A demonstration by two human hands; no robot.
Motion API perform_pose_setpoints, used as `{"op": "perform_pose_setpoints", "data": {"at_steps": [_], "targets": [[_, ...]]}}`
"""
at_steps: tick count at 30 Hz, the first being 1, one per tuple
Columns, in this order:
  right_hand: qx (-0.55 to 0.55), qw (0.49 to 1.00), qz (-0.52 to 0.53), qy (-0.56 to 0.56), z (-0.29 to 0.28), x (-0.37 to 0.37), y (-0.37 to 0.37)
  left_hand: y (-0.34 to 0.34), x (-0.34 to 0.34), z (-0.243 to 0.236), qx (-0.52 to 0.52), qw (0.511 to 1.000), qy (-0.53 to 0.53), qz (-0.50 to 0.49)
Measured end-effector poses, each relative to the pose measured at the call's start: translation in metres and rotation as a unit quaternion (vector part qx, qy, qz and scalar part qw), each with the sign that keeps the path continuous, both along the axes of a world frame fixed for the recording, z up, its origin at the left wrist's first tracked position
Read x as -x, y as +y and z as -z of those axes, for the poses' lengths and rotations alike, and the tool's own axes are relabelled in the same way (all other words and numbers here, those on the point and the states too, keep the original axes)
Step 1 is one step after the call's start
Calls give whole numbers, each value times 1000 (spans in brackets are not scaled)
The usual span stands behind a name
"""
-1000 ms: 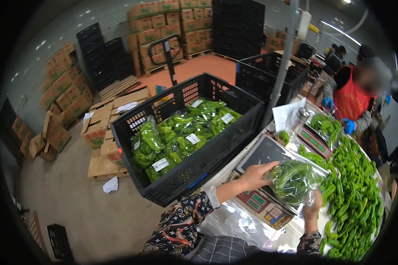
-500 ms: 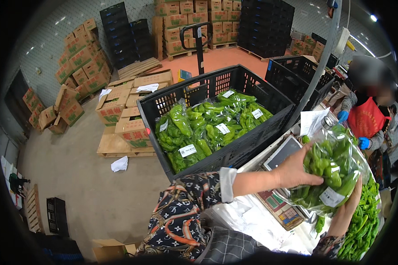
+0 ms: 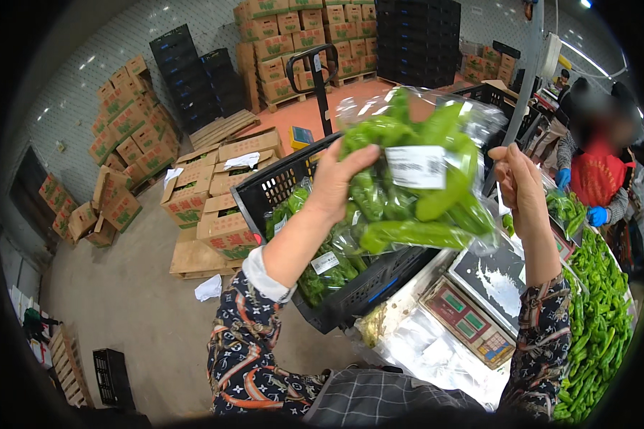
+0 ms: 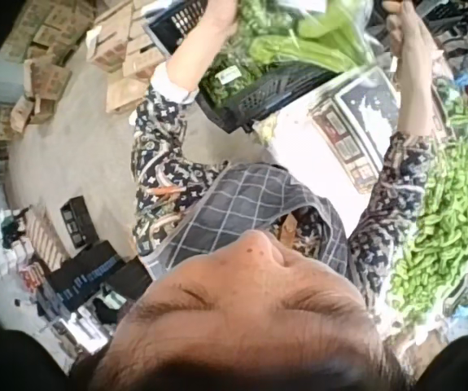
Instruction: The person packs green chili peppers into clear plastic bags, weighs them on a digital scale, and places the sealed bags into a black crate. The person repeats this process continuously while coworkers perform similar tasks nearby.
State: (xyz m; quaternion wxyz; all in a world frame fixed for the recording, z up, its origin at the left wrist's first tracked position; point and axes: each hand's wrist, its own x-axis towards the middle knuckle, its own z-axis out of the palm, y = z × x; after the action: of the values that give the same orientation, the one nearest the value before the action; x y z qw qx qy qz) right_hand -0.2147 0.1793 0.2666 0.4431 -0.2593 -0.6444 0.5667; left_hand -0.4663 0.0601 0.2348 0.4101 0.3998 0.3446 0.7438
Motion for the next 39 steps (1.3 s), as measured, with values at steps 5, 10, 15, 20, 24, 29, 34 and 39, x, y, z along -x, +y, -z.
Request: {"op": "perform_pose_setpoints", "data": {"at_steps": [5,10,15,20,24,29,34,39], "targets": [[26,998,17,-53,32,-12,2,17,55,46,62,991,-71,-98],[53,993,67,-81,54,-41,11,71,81,73,167,958,39,-228],[72,980,136,-125,75,-81,14,143,60,111,188,959,41,-209],[109,975,154,-118,93,-105,14,239,45,193,222,939,25,-261],[169,960,188,-118,113,-131,4,259,-20,230,358,909,62,-205],[191,945,252,-89,137,-172,-22,243,-9,198,377,888,148,-218],[145,942,303,-12,160,-231,-83,218,0,186,222,760,584,-176],[103,908,313,260,180,-333,-211,202,2,145,174,776,596,-111]]}}
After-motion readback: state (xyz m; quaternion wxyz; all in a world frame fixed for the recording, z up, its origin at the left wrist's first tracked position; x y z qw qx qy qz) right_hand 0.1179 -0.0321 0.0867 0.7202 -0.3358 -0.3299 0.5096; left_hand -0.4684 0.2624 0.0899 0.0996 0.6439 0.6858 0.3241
